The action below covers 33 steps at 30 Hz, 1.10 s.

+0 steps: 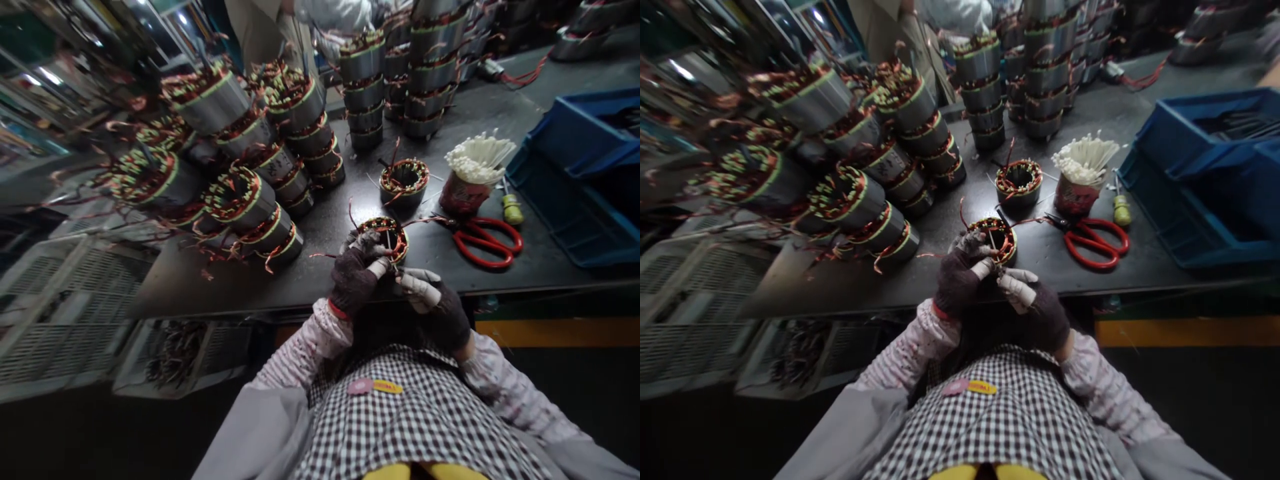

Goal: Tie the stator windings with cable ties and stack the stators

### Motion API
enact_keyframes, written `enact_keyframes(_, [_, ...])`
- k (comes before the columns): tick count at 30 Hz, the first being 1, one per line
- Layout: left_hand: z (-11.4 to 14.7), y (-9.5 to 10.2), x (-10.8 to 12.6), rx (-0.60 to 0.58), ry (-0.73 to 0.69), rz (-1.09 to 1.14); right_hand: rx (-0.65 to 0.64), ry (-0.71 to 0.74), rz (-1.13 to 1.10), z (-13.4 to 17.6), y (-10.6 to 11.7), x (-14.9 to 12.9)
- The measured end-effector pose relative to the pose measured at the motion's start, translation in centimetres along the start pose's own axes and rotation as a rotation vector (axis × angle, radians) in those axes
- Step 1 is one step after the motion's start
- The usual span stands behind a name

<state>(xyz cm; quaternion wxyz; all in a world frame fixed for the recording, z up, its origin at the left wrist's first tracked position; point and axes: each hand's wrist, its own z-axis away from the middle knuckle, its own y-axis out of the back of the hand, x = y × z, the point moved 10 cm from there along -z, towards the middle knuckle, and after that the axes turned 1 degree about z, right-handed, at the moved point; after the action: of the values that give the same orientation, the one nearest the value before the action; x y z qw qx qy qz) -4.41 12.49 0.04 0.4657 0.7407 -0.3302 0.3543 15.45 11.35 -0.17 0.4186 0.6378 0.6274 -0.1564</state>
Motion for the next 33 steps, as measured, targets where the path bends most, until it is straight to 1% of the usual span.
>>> enact_keyframes(2, [0.1, -0.1, -0.4, 0.05, 0.021, 0.132, 0.04, -0.12, -0.06, -1.2, 0.5, 1.0])
enact_keyframes(4, [0.2, -0.1, -0.4, 0.081, 0.012, 0.183, 0.063, -0.282, -0.2, -2.2, 0.6, 2.3])
enact_keyframes(5, [0.1, 0.0, -0.3, 0.087, 0.007, 0.184, 0.051, -0.346, -0.272, -2.7, 0.4, 2.7])
enact_keyframes(7, [0.0, 0.1, 0.0, 0.077, -0.002, 0.158, 0.0, -0.385, -0.353, -3.6, -0.1, 2.7])
enact_keyframes(10, [-0.1, 0.2, 0.6, 0.032, -0.05, 0.089, -0.044, -0.335, -0.311, -4.3, -0.1, 1.8])
enact_keyframes(14, [0.0, 0.2, 0.8, 0.021, -0.076, 0.021, -0.057, -0.258, -0.195, -4.4, 0.3, 1.0])
enact_keyframes(18, [0.0, 0.0, 0.8, 0.004, -0.077, -0.024, -0.089, -0.233, 0.018, -5.0, 0.0, 1.4])
enact_keyframes(21, [-0.1, 0.0, 1.1, -0.01, -0.097, -0.014, -0.123, -0.243, 0.079, -5.0, -0.1, 1.5])
enact_keyframes(23, [-0.1, 0.0, 1.3, -0.018, -0.119, -0.009, -0.101, -0.218, 0.068, -4.9, 0.3, 1.0])
enact_keyframes(25, [-0.1, 0.2, 1.5, -0.009, -0.139, -0.009, -0.065, -0.139, 0.074, -4.9, 0.6, 0.2])
enact_keyframes(28, [-0.1, 0.2, 1.5, -0.007, -0.141, -0.032, -0.066, -0.029, 0.13, -5.1, 0.2, -0.6])
enact_keyframes(30, [-0.1, 0.1, 1.6, -0.018, -0.135, -0.048, -0.069, -0.031, 0.155, -5.2, 0.1, -0.5])
enact_keyframes(33, [-0.1, 0.0, 1.6, -0.016, -0.119, -0.043, -0.02, -0.042, 0.143, -5.0, 0.7, -0.7])
